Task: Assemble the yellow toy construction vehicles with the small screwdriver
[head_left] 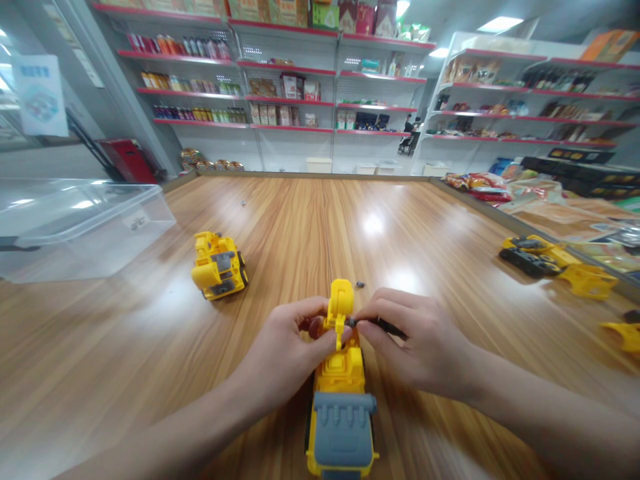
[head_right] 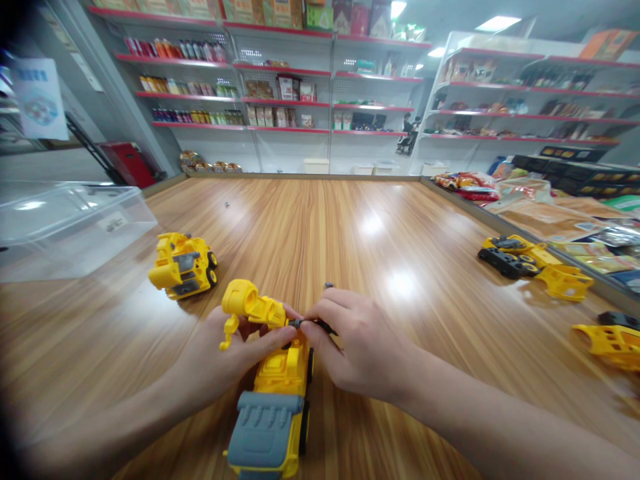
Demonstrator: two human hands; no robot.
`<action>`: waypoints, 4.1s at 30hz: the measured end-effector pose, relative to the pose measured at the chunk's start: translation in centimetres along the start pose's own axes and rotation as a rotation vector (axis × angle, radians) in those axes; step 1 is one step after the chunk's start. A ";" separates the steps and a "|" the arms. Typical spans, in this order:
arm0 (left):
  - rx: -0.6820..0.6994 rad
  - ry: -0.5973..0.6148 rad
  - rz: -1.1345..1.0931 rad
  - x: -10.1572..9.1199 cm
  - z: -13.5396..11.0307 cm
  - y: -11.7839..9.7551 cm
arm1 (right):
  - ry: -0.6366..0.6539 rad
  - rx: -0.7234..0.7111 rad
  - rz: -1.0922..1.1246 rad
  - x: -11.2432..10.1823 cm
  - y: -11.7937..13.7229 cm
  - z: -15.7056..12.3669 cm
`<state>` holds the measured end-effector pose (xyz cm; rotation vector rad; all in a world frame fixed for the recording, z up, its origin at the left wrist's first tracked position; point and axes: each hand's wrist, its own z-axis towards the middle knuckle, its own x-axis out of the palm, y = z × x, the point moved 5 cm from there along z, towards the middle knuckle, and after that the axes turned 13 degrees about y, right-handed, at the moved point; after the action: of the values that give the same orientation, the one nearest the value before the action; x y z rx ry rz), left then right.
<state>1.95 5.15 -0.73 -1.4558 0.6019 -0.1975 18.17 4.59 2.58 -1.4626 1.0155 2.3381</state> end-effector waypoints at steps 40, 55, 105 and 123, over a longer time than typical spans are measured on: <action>-0.020 0.002 0.045 -0.2 -0.2 -0.2 | -0.029 -0.020 0.074 0.4 -0.5 -0.1; -0.005 0.039 0.075 0.0 -0.1 0.4 | -0.011 0.008 0.088 0.2 -0.3 0.0; -0.007 -0.001 0.157 -0.2 -0.2 0.2 | -0.011 0.010 0.091 0.3 -0.5 -0.1; 0.073 0.002 0.145 -0.4 -0.4 -0.5 | 0.006 0.314 0.443 0.1 -1.5 0.2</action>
<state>1.56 4.86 -0.13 -1.3367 0.6918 -0.1061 18.77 5.81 1.86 -1.2200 1.7678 2.2929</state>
